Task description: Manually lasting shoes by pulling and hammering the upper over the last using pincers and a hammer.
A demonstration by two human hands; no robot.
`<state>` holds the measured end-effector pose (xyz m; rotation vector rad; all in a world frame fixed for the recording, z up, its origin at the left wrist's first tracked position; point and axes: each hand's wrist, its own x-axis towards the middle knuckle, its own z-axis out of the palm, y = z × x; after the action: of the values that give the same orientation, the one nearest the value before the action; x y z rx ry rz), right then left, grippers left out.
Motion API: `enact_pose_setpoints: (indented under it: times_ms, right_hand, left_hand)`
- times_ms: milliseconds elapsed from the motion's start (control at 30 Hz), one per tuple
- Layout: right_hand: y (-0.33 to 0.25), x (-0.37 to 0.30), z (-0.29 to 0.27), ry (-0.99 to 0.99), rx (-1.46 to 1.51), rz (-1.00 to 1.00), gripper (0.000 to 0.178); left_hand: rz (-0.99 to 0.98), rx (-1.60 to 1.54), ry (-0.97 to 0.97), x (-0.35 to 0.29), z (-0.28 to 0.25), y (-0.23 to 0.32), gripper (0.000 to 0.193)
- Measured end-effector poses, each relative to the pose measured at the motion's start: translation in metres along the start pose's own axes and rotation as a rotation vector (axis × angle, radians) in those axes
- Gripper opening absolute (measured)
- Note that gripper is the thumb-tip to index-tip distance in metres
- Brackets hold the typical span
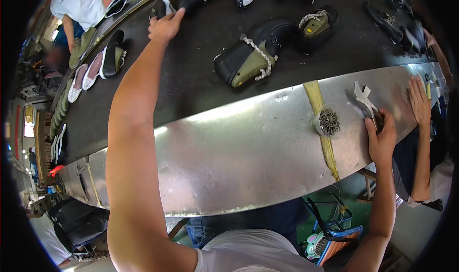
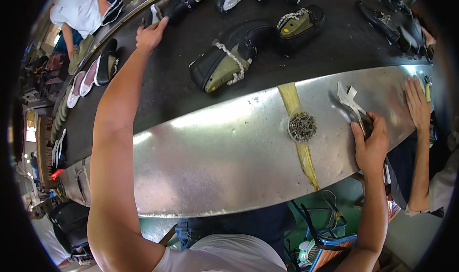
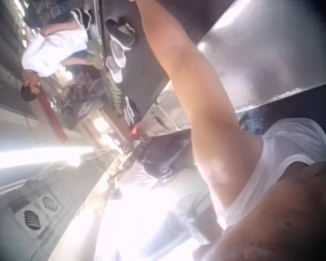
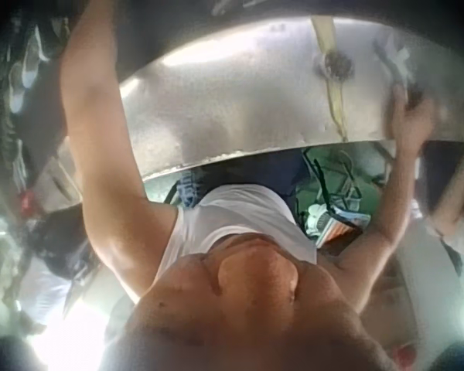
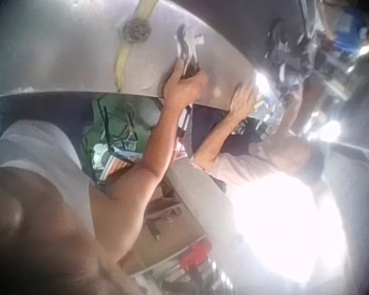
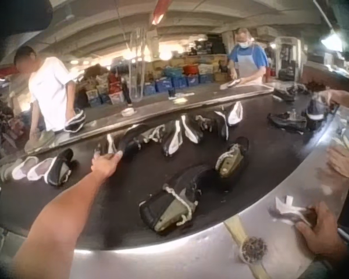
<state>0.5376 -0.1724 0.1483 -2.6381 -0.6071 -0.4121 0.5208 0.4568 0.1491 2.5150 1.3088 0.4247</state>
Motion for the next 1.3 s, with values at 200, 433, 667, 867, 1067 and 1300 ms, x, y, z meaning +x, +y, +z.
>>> enact_pose_setpoints:
  times_ms: [200, 433, 667, 867, 1067, 1300]
  right_hand:
    - [-0.014, 0.005, 0.007, -0.023, 0.019, 0.005, 0.044]
    - [0.015, 0.018, 0.000, -0.078, 0.144, -0.002, 0.039]
    - [-0.175, 0.098, 0.033, -0.212, 0.155, -0.825, 0.047]
    - [-0.285, 0.154, 0.089, -0.557, -0.080, -0.691, 0.052]
    - [-0.301, 0.176, 0.104, -0.264, -0.120, -0.783, 0.050]
    - [-0.260, 0.036, 0.015, -0.038, 0.306, -0.728, 0.043]
  left_hand:
    - [-0.113, 0.078, 0.046, 0.040, 0.029, 0.035, 0.092]
    - [0.049, 0.114, 0.030, 0.014, -0.012, -0.031, 0.083]
    - [0.238, -0.147, -0.010, -0.152, -0.161, -0.173, 0.058]
    - [0.017, -0.265, -0.017, -0.321, -0.255, -0.277, 0.040]
    - [0.155, 0.038, 0.342, -0.437, -0.254, -0.287, 0.035]
    - [-0.009, -0.690, 0.394, -0.547, -0.195, -0.241, 0.055]
